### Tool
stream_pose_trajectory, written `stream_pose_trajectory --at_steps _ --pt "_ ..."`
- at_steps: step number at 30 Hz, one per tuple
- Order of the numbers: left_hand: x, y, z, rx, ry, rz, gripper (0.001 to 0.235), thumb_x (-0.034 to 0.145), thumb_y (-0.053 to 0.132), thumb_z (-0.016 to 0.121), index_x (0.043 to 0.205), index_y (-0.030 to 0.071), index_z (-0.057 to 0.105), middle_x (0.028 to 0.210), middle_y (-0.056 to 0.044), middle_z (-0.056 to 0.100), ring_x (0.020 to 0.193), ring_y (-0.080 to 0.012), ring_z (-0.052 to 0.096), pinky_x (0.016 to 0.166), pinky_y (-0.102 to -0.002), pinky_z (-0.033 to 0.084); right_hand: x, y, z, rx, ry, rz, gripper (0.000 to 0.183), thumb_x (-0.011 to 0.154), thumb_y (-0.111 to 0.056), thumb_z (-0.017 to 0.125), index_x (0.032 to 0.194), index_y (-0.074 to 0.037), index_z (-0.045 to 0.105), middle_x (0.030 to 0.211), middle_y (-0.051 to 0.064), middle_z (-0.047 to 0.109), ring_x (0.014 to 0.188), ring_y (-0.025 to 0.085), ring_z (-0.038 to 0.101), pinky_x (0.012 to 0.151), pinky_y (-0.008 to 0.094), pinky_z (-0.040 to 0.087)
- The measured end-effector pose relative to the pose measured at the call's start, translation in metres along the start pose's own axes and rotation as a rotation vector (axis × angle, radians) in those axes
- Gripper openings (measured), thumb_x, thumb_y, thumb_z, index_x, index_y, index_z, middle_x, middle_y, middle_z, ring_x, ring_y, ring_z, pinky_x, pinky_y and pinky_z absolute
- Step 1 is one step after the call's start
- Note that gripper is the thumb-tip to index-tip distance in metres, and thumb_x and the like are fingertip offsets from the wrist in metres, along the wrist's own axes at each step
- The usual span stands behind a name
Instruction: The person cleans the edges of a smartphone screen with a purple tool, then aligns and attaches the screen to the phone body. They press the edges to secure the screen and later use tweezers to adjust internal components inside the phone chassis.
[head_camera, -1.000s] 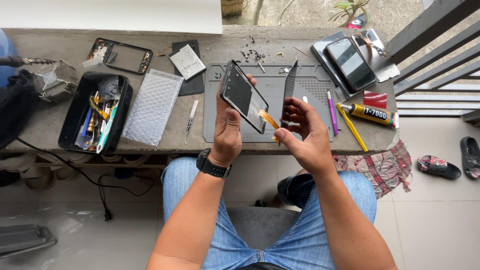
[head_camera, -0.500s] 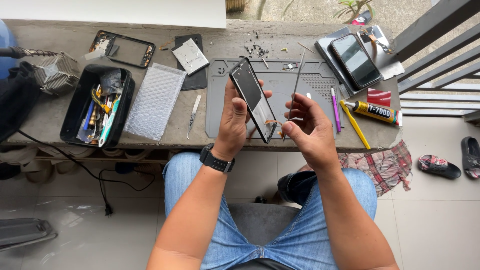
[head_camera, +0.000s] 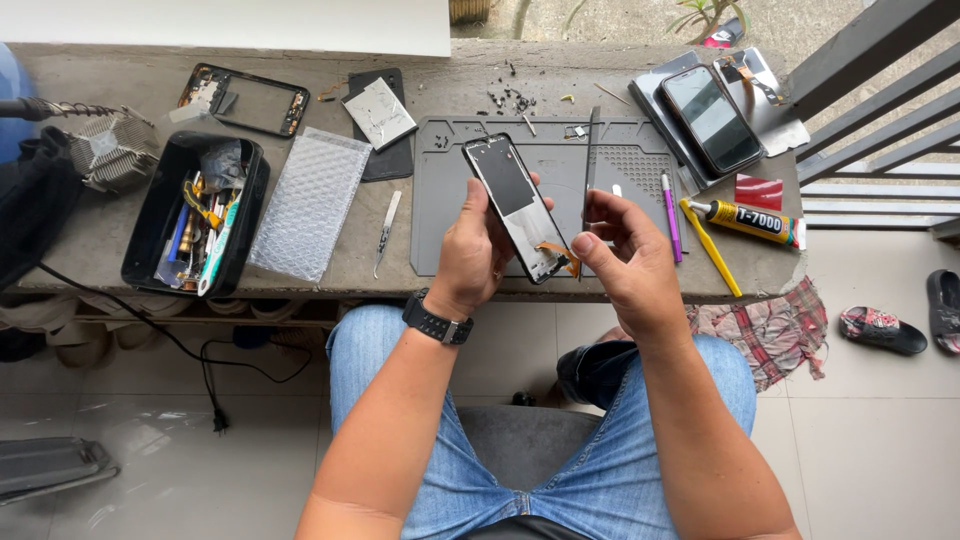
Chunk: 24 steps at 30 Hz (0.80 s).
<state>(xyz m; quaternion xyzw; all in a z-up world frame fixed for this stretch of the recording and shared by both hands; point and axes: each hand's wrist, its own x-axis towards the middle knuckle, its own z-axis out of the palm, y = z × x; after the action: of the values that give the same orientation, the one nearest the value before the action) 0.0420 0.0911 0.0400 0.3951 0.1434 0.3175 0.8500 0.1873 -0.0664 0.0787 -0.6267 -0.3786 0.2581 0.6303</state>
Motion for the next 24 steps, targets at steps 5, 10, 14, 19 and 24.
stream_pose_trajectory --at_steps 5,10,14,19,24 --pt "0.002 -0.014 -0.007 -0.089 -0.016 0.016 0.067 0.116 0.056 0.038 0.165 0.017 0.062 0.143 -0.018 0.082 0.116 -0.0298 0.084 0.053 -0.023 0.049 0.000 0.003 -0.001 0.017 -0.004 -0.001 0.070 0.101 -0.037 0.093 0.157 -0.004 0.068 0.134 0.013 0.073 0.119 0.022 0.070 0.098 0.038 0.061" --pt "-0.003 -0.013 -0.005 -0.171 -0.047 0.032 0.057 0.122 0.042 0.050 0.175 0.022 0.050 0.163 -0.019 0.070 0.144 -0.0410 0.074 0.104 -0.055 0.070 0.001 -0.003 0.001 0.002 0.002 -0.009 0.069 0.101 -0.037 0.092 0.157 -0.004 0.068 0.134 0.013 0.073 0.120 0.021 0.069 0.098 0.038 0.061" --pt "-0.009 0.009 0.011 0.058 -0.026 0.066 0.071 0.121 0.043 0.062 0.182 0.016 0.037 0.158 -0.015 0.071 0.141 -0.0304 0.073 0.104 -0.048 0.072 0.000 -0.015 0.003 0.025 0.002 -0.002 0.073 0.098 -0.036 0.094 0.158 -0.004 0.068 0.135 0.014 0.073 0.120 0.023 0.069 0.101 0.040 0.060" --pt "-0.005 0.004 0.000 0.102 -0.025 0.103 0.061 0.111 0.033 0.085 0.161 0.003 0.067 0.146 -0.016 0.079 0.133 -0.0303 0.079 0.102 -0.047 0.074 -0.001 -0.014 0.001 0.034 -0.053 -0.003 0.076 0.097 -0.033 0.094 0.161 -0.002 0.065 0.136 0.018 0.072 0.122 0.027 0.069 0.103 0.043 0.060" --pt "-0.014 0.025 0.010 0.117 -0.069 0.078 0.060 0.104 0.028 0.094 0.155 0.005 0.072 0.141 -0.014 0.081 0.128 -0.0220 0.079 0.108 -0.045 0.071 -0.004 -0.016 0.001 0.028 -0.101 0.005 0.078 0.094 -0.030 0.097 0.161 -0.004 0.066 0.136 0.018 0.073 0.125 0.029 0.069 0.106 0.046 0.060"
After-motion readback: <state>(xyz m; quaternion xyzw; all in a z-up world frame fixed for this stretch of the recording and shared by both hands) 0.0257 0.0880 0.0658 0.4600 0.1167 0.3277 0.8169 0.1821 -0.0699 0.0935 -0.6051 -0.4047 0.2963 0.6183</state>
